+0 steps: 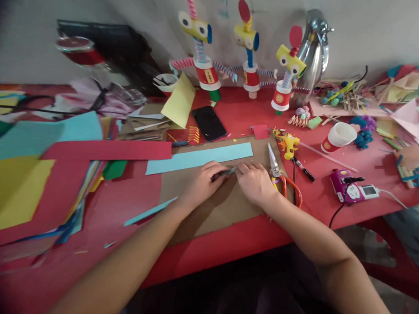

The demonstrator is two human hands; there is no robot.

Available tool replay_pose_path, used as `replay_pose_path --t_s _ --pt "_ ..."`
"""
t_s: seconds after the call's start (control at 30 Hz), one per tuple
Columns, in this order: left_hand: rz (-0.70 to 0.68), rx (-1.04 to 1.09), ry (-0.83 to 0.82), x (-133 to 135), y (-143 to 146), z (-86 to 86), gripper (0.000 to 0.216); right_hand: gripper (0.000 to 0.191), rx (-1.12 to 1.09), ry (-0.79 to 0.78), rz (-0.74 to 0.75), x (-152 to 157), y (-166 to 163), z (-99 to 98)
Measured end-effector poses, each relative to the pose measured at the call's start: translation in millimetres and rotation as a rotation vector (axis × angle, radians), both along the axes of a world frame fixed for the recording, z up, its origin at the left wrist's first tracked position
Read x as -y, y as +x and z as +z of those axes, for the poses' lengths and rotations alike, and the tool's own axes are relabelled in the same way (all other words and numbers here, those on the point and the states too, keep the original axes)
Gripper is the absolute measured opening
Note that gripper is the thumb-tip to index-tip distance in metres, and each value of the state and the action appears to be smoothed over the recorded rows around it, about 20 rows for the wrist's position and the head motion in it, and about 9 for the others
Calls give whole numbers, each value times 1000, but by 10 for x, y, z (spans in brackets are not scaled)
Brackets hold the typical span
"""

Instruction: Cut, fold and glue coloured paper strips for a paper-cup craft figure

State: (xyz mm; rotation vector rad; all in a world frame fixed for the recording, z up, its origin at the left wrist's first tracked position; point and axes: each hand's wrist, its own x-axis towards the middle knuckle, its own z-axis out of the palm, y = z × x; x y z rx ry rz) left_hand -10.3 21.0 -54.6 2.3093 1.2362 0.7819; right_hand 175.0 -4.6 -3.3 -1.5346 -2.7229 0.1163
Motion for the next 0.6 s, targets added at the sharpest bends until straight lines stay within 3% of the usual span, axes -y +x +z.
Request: replay_pose_path --t_s 0.17,0.3,0.37,0.43,0.5,0.6 --pt "60 89 -7 41 1 15 17 28 -27 52 -183 -20 351 240" --pt "72 108 10 46 22 14 16 26 -190 197 -717 -150 917 328" --pt "65 97 25 43 21 3 15 27 -167 169 -840 -124 1117 329" --pt "73 90 44 40 18 -10 15 28 -145 183 -835 35 1178 332" --pt "79 86 59 38 15 -22 13 27 -152 206 -738 302 1100 331" --pt "60 83 77 34 10 -33 12 21 -127 42 -589 701 841 288"
